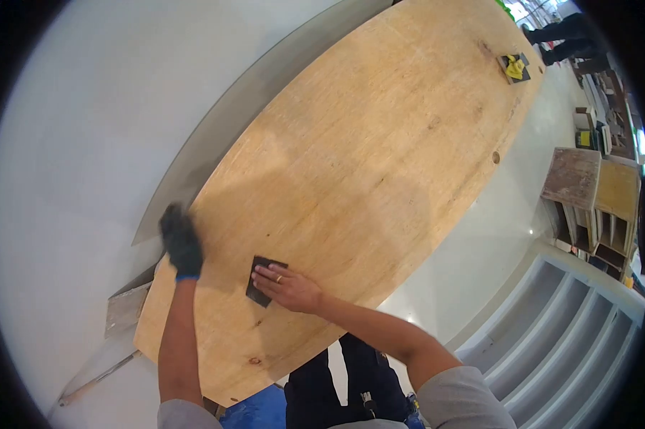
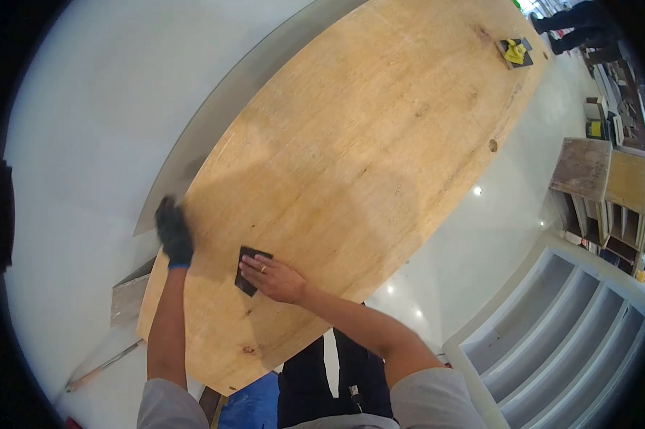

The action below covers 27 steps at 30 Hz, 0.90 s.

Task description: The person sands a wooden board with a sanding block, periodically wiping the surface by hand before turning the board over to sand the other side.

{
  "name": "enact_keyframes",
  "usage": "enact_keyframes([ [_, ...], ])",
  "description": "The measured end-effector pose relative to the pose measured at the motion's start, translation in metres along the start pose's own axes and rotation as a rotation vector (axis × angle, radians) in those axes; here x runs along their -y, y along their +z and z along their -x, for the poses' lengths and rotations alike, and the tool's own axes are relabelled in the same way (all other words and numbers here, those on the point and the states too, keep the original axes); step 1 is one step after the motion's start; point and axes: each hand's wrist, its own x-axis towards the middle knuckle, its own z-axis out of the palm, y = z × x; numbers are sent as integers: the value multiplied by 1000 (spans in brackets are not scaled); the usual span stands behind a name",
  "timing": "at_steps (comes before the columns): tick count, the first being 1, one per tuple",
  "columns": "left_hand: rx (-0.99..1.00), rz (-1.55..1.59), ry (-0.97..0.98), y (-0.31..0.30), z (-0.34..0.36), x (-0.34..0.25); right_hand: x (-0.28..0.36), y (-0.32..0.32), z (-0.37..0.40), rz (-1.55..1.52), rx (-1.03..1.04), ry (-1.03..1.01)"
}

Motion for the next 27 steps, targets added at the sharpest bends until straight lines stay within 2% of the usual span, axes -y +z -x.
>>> enact_keyframes([
  [1,-28,50,232,13,-29,-31,-20,-8,-2,-13,69,-130],
  [2,7,11,118,36,-53,-54,-42,-17,-5,-33,138,-259],
  [3,-13,-64,103,48,-74,-79,-81,-56,-12,-4,240,-259],
  [4,-23,-137,90,56,-86,-97,-134,-90,4,20,213,-134],
  [5,-36,-180,82,63,-86,-99,-152,-174,-7,211,413,-38],
  [6,-64,-220,70,72,-88,-100,-210,-204,25,388,240,-27],
  [8,-57,-212,35,77,-86,-103,-261,-269,72,453,-125,447],
  [10,-6,-129,-16,72,-88,-106,-258,-280,84,510,-513,652],
  [11,-3,-135,-26,72,-89,-107,-259,-253,76,409,-649,787],
  [13,8,-146,-38,68,-89,-113,-214,-162,39,377,-627,687],
  [14,24,-133,-59,67,-94,-116,-171,-111,17,449,-480,442],
  [15,45,-123,-79,66,-94,-115,-125,-50,-8,397,-253,490],
  [16,75,-114,-95,64,-90,-112,-70,-28,-27,171,-129,375],
  [17,72,-104,-84,65,-85,-109,-43,-40,-33,175,-140,211],
  [19,33,-63,-59,71,-87,-103,-93,-74,-24,177,-58,-179],
  [21,62,-43,-72,68,-87,-107,-181,-129,6,167,109,-211],
  [22,79,-44,-85,67,-88,-108,-239,-164,28,145,226,-67],
  [23,74,-67,-77,68,-89,-107,-249,-243,40,247,227,108],
  [24,73,-91,-71,69,-88,-106,-285,-286,65,455,13,198],
  [25,74,-113,-62,69,-87,-107,-291,-332,84,298,-151,568],
  [26,90,-104,-80,69,-89,-110,-308,-344,116,409,-463,604],
  [27,110,-99,-96,66,-90,-113,-314,-334,115,444,-625,699],
])
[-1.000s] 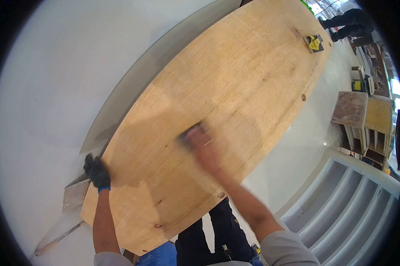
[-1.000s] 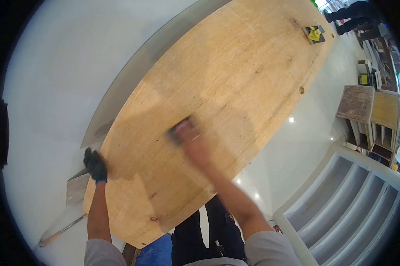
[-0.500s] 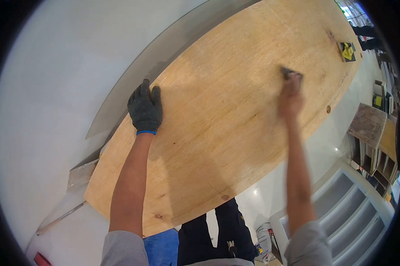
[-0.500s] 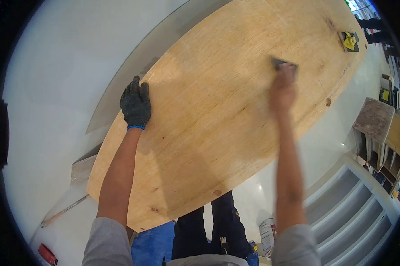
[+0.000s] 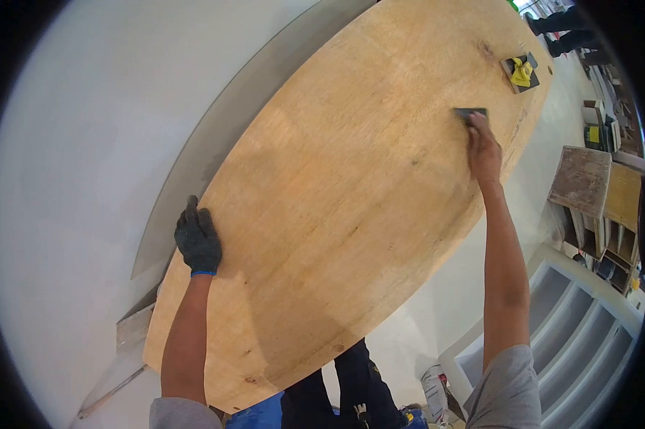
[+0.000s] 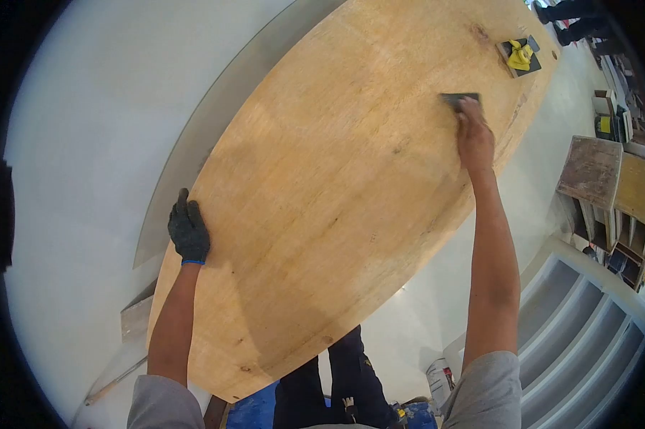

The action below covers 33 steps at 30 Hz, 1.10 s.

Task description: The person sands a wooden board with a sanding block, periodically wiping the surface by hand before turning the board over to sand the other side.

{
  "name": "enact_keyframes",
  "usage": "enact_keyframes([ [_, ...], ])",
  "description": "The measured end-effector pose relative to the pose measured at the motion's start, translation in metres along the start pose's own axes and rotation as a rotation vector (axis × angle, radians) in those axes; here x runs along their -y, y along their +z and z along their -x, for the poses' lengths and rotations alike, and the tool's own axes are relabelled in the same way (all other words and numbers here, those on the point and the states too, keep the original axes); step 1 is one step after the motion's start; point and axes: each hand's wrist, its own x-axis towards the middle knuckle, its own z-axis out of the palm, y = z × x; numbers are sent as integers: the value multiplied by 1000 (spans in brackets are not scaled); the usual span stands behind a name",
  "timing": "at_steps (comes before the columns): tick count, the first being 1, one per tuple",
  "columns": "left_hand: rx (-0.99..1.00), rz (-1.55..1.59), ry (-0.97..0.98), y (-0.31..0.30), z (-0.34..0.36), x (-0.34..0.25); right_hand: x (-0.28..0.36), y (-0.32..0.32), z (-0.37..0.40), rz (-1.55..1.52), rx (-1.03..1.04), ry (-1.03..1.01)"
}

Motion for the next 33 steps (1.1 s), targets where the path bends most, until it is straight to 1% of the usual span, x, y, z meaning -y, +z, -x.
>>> enact_keyframes([
  [2,15,-5,-29,-3,1,2,6,28,12,28,-277,246],
  [3,20,-6,-38,-3,5,1,31,55,30,38,-282,229],
  [4,13,-3,-38,-2,3,-1,80,88,54,8,-182,101],
  [5,-5,14,-25,2,-1,-4,146,112,85,-64,-23,-19],
  [6,-12,19,-12,1,1,-1,208,121,114,-160,178,-130],
  [7,-10,21,7,-1,3,1,250,121,132,-222,325,-300],
  [8,18,-11,-23,-1,2,2,260,116,140,-253,365,-517],
  [9,34,-10,-29,-4,3,2,246,115,133,-268,407,-728],
  [10,45,-6,-37,-3,4,1,215,114,112,-265,461,-887],
  [11,53,-4,-47,-1,2,1,169,106,74,-281,565,-912],
  [12,45,-2,-36,-2,1,1,109,84,25,-440,717,-670],
  [13,36,-2,-29,-2,2,1,55,52,-16,-752,766,-294],
  [14,23,1,-24,-1,2,1,24,23,-47,1,438,-595],
  [15,20,-9,-8,0,3,2,-14,12,-62,6,294,-317],
  [16,15,-17,5,1,4,3,-19,-9,-66,-27,180,57],
  [17,4,-28,16,1,3,5,-7,-22,-73,65,69,390],
  [19,26,-40,-6,-1,0,4,22,30,-59,81,-69,502],
  [20,43,-42,-17,-3,2,2,51,66,-38,79,-147,356],
  [21,37,-44,-17,-2,2,0,96,99,-10,48,-137,113],
  [22,24,-49,-13,1,1,0,172,127,32,-79,15,-58],
  [23,27,-61,-3,-2,2,2,229,138,63,-161,218,-190],
  [24,20,-56,-7,-2,-2,2,253,137,80,-179,342,-408],
  [25,23,-49,-14,-1,-2,3,238,134,78,-151,400,-654],
  [26,41,-37,-22,-1,3,4,195,130,57,-57,450,-803],
  [27,27,-29,-10,0,1,1,136,115,14,92,485,-839],
  [28,26,-20,-24,-2,6,0,77,86,-33,248,444,-763],
  [29,8,-15,-20,-2,3,-1,52,43,-62,124,375,-568],
  [30,11,-8,-25,1,2,-1,29,21,-74,100,271,-439],
  [31,27,-9,-26,0,3,0,22,14,-77,-21,181,-69],
  [32,32,-9,-29,-2,2,2,23,25,-71,77,100,207],
  [33,43,-17,-39,-4,1,4,48,47,-47,98,34,106],
])
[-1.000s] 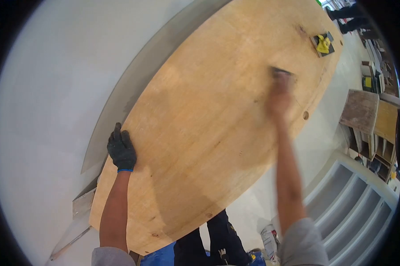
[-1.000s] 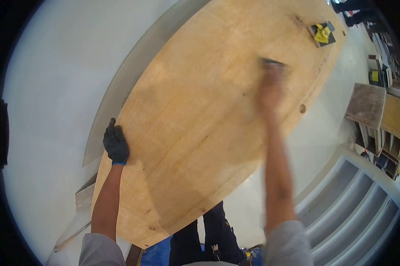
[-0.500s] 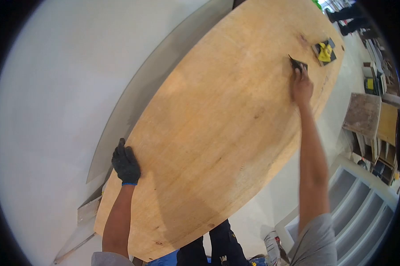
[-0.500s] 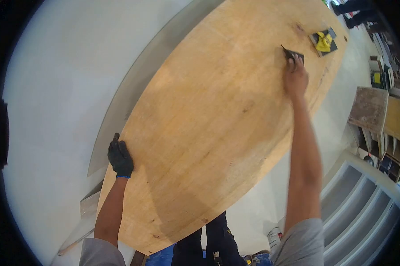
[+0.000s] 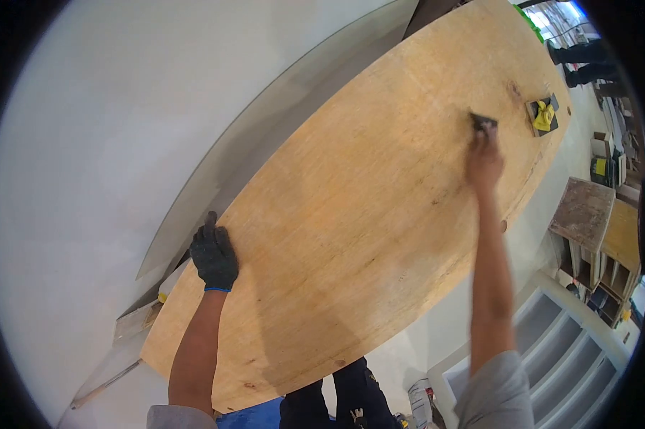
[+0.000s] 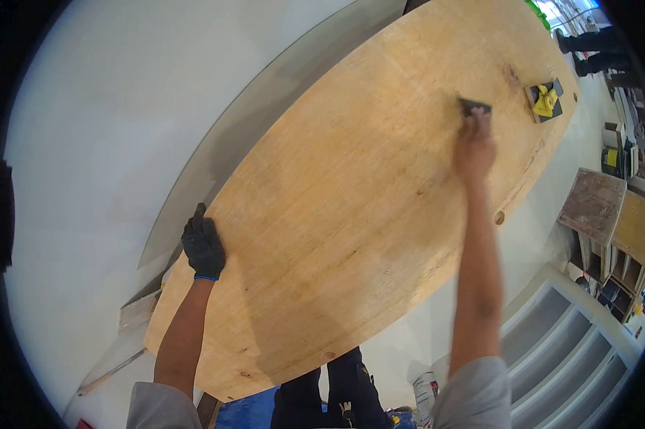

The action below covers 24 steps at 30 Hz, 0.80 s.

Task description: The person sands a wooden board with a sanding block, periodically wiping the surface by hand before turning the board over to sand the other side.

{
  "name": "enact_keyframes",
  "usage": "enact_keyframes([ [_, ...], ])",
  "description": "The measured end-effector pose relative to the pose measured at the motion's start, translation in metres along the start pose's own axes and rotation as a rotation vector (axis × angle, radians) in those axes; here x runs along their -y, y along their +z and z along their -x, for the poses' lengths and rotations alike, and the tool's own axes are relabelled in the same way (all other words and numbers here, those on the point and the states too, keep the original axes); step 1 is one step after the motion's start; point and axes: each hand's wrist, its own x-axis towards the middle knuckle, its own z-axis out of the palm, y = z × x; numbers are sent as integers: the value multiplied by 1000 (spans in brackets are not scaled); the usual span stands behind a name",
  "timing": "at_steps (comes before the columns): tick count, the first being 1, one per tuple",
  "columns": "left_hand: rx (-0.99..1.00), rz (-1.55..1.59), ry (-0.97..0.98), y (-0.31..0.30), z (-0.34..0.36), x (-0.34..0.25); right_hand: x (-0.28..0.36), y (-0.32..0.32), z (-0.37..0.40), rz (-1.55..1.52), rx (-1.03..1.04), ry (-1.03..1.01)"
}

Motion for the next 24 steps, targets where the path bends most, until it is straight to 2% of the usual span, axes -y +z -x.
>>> enact_keyframes([
  [2,22,1,-18,0,0,-3,51,41,52,60,-153,-190],
  [4,4,0,-4,2,2,-5,152,63,124,-308,13,-321],
  [5,-6,-7,12,1,0,-4,189,58,149,-310,278,-389],
  [8,14,-4,9,5,2,1,169,54,146,-318,474,-1073],
  [10,-15,18,22,8,-1,0,97,34,71,-315,632,-896],
  [11,-22,27,15,7,3,1,59,23,35,-204,601,-722],
  [12,-13,16,11,7,5,0,35,-1,7,-121,368,-815],
  [14,-10,-5,8,6,2,-2,41,-13,7,-44,274,-711],
  [17,26,-21,-2,0,0,-5,73,35,62,-236,-127,-305],
  [18,-2,-12,8,-1,-2,-4,107,30,84,-225,-79,-217],
  [19,-17,-1,21,0,0,-4,128,31,101,-277,-20,-288],
  [20,-35,14,36,1,1,-4,148,28,117,-318,129,-323],
  [21,-39,11,40,2,0,-4,159,35,139,-197,214,-456],
  [22,-45,8,41,3,0,-4,175,22,148,-286,301,-468],
  [24,-47,-4,36,4,1,-3,164,18,153,-220,406,-617],
])
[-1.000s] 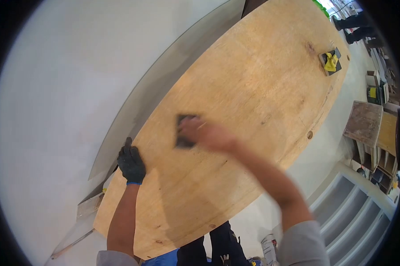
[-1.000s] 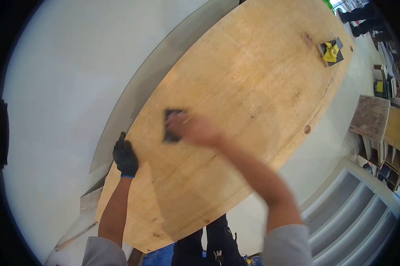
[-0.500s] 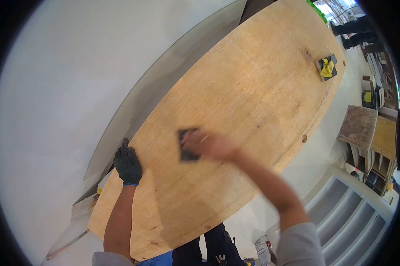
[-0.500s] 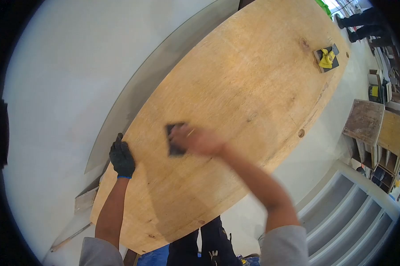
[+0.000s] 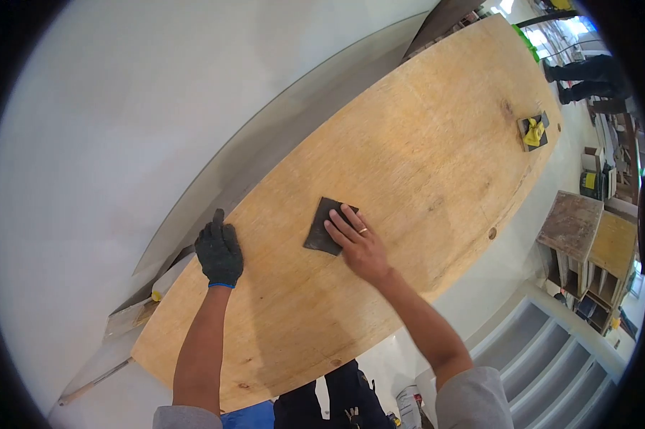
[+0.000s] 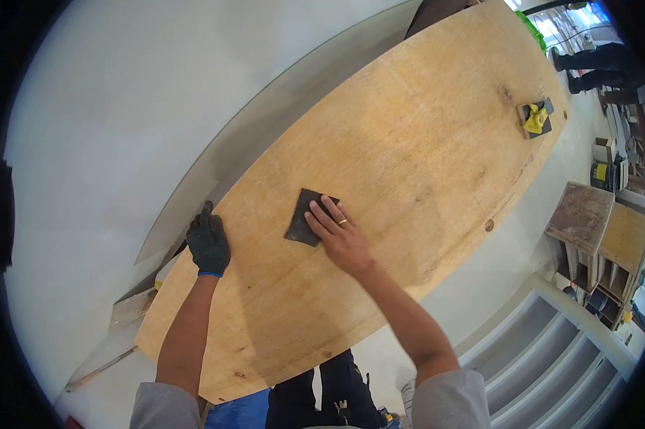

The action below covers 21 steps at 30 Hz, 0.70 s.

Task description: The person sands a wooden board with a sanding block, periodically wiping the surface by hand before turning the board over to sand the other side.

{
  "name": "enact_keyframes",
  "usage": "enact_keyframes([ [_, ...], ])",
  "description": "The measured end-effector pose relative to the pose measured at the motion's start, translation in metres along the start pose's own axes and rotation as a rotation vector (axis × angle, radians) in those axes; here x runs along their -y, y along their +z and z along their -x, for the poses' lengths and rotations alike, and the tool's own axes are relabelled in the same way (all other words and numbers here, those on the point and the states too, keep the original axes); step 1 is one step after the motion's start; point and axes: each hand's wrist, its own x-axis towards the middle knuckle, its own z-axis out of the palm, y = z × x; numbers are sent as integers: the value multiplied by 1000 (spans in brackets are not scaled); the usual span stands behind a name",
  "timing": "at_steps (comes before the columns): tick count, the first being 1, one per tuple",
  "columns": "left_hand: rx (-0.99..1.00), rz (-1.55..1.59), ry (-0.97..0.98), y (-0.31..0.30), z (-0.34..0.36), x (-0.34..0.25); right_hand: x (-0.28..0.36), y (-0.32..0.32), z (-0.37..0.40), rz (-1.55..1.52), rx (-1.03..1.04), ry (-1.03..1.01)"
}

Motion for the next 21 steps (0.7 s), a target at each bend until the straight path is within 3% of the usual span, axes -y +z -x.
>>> enact_keyframes([
  [3,26,-14,-12,0,1,1,-58,-39,-5,7,127,-222],
  [5,56,-10,-29,-1,0,-1,-93,-69,-10,230,-19,84],
  [6,53,-6,-35,-3,0,0,-116,-71,-21,29,-393,176],
  [8,54,7,-34,-4,-1,-2,-126,-95,-53,82,-580,459],
  [11,85,-4,-48,-6,-1,-3,-140,-52,-92,109,-600,583],
  [13,88,-2,-54,-7,-1,-2,-94,6,-111,250,-584,322],
  [15,110,5,-76,-10,-4,-7,-2,47,-117,0,-236,189],
  [16,114,6,-70,-10,-2,-8,35,68,-115,85,-37,0],
  [17,107,5,-64,-9,0,-5,47,73,-108,46,-30,-130],
  [18,97,1,-59,-7,-3,-4,49,75,-107,6,-24,-262],
  [20,104,10,-65,-7,-4,-2,-20,46,-121,267,194,-469],
  [21,114,17,-75,-6,-2,-2,-78,22,-127,195,67,-464],
])
